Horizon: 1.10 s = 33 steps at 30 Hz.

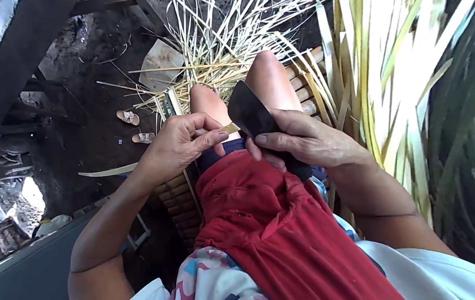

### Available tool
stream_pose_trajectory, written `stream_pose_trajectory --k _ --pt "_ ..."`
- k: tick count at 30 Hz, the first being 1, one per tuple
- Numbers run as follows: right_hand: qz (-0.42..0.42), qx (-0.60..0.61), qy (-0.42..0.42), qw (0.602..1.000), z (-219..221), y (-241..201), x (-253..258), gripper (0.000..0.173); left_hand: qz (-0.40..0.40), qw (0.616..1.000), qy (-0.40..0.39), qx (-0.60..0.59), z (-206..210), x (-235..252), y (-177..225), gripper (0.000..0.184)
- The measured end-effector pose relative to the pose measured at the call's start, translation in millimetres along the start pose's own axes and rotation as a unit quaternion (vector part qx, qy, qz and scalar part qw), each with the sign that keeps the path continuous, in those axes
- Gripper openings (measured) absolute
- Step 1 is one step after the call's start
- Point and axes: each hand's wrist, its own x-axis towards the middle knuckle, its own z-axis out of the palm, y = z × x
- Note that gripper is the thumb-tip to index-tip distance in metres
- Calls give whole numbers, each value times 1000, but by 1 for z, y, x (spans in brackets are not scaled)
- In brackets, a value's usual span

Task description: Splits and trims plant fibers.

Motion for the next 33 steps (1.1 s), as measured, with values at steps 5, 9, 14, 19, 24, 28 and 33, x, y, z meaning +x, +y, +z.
stream_pose_trajectory --k 5,9,14,19,24,28,33 --pt "-13 -29 -2 999 4 -10 1 16 6 999 30 11 5 -10 4 10" --pt "-8 -72 -13 997 4 -17 3 14 14 999 40 16 8 -11 4 10" --pt "12 -77 -57 995 0 -27 6 12 26 999 34 -5 10 -14 7 8" --pt "12 21 -50 998 10 -18 3 9 41 999 24 -13 13 -15 10 9" --pt "-26 -59 10 998 23 -7 7 10 34 999 33 -3 20 -14 5 9" --pt "-64 -226 81 969 8 -8 10 23 18 998 53 -35 36 -23 0 8" --pt "-151 -83 152 973 -18 5 6 14 98 992 -54 -53 33 6 -2 49"
